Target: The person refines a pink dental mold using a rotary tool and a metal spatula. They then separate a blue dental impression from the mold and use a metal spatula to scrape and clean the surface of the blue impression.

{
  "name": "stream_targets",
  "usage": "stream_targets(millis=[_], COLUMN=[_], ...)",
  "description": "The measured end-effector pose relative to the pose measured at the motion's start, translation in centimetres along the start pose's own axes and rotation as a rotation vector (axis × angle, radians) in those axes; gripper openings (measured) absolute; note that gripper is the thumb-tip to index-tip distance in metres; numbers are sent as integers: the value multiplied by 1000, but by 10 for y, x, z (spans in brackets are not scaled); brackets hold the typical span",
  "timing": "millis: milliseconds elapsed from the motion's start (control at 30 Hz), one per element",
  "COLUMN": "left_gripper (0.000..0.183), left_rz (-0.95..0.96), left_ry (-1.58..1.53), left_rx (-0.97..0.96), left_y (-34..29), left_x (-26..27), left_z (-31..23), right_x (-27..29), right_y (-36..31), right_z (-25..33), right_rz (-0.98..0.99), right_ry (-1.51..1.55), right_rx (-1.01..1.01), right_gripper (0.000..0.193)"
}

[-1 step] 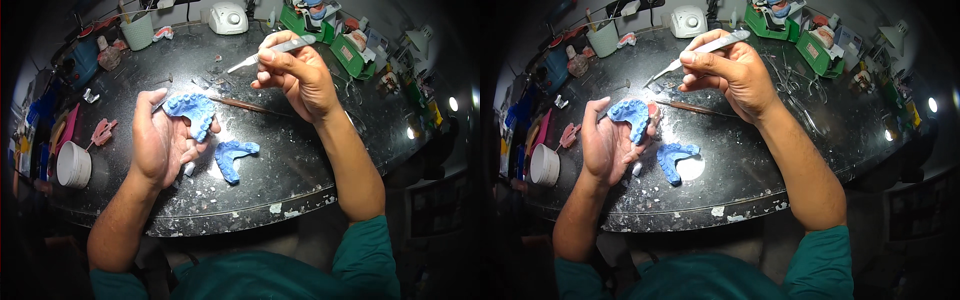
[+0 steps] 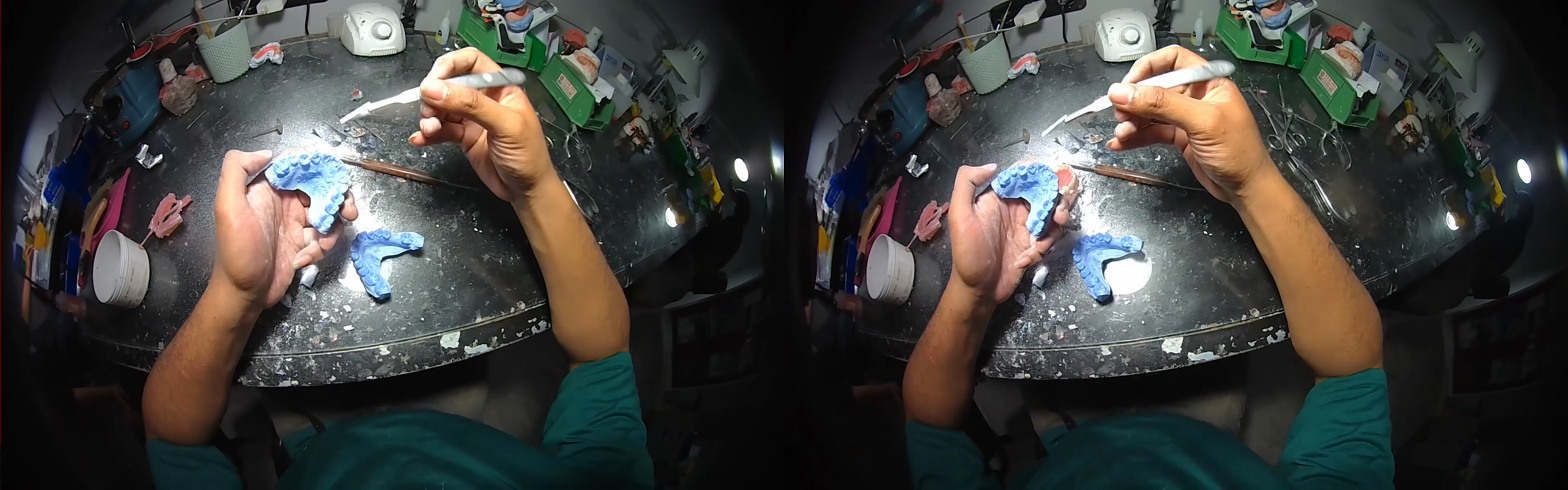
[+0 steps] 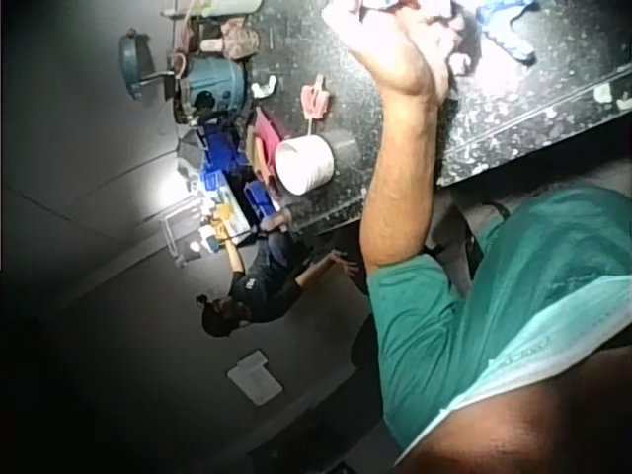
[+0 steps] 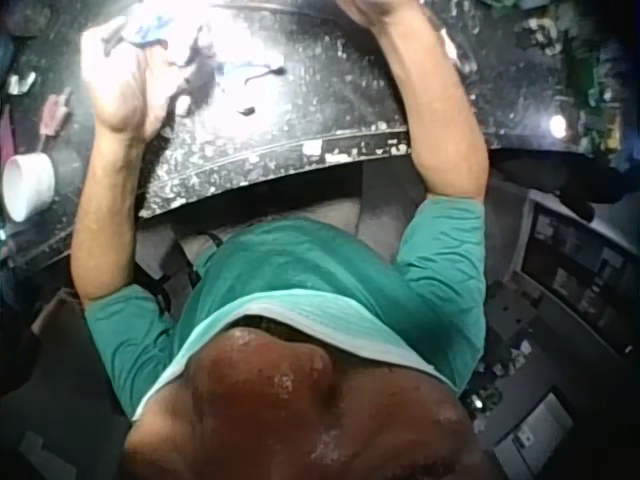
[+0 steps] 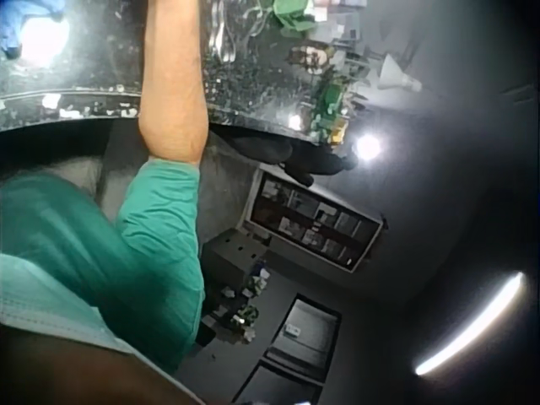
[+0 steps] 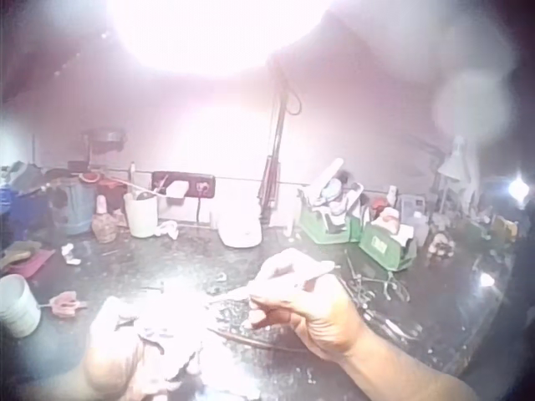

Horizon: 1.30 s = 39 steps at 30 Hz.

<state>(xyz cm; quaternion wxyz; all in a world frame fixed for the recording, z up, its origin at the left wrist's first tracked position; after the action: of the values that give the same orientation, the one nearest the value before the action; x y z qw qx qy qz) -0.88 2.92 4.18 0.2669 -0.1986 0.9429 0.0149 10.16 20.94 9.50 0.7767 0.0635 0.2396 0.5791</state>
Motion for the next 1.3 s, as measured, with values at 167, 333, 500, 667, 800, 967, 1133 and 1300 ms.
stream_targets(millis=[167,333,500,667,800,967,1133,1300], left_gripper=[60,56,44,30,28,36,35,35], left_rz=[88,7,-15,38,2,-25,-44,-50], left_ry=[0,-25,205,326,317,471,481,460], left_rx=[32,-38,-179,-293,-344,-326,-373,-403], left_y=[3,3,-8,-15,-14,-14,-14,-14], left_x=[3,-3,-16,-21,-19,-15,-15,-18], left_z=[1,-1,-11,-10,-9,-9,-9,-9], right_x=[-1,-16,-33,-35,-37,-38,-41,-41], right_y=[-2,-2,-12,-12,-14,-16,-17,-17], right_z=[-5,-12,-8,-5,-12,-11,-10,-8], right_rz=[4,44,17,72,46,60,57,72], right_ry=[1,-20,-15,-211,-74,-121,-112,-193], right_rx=[-9,-46,-21,245,171,199,223,248], right_gripper=[13,29,31,19,18,17,16,18])
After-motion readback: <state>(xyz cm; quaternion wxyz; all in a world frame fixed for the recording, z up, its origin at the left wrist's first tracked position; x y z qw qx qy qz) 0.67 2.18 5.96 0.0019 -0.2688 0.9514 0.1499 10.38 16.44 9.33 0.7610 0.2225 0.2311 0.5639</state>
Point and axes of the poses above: each hand's wrist, its own y-axis towards the middle knuckle, its own x-axis out of the back of the hand, z = x × y, the point moved 5 cm from there along y, towards the middle knuckle, and after that the axes turned 6 degrees about y, right-handed, at the moved point
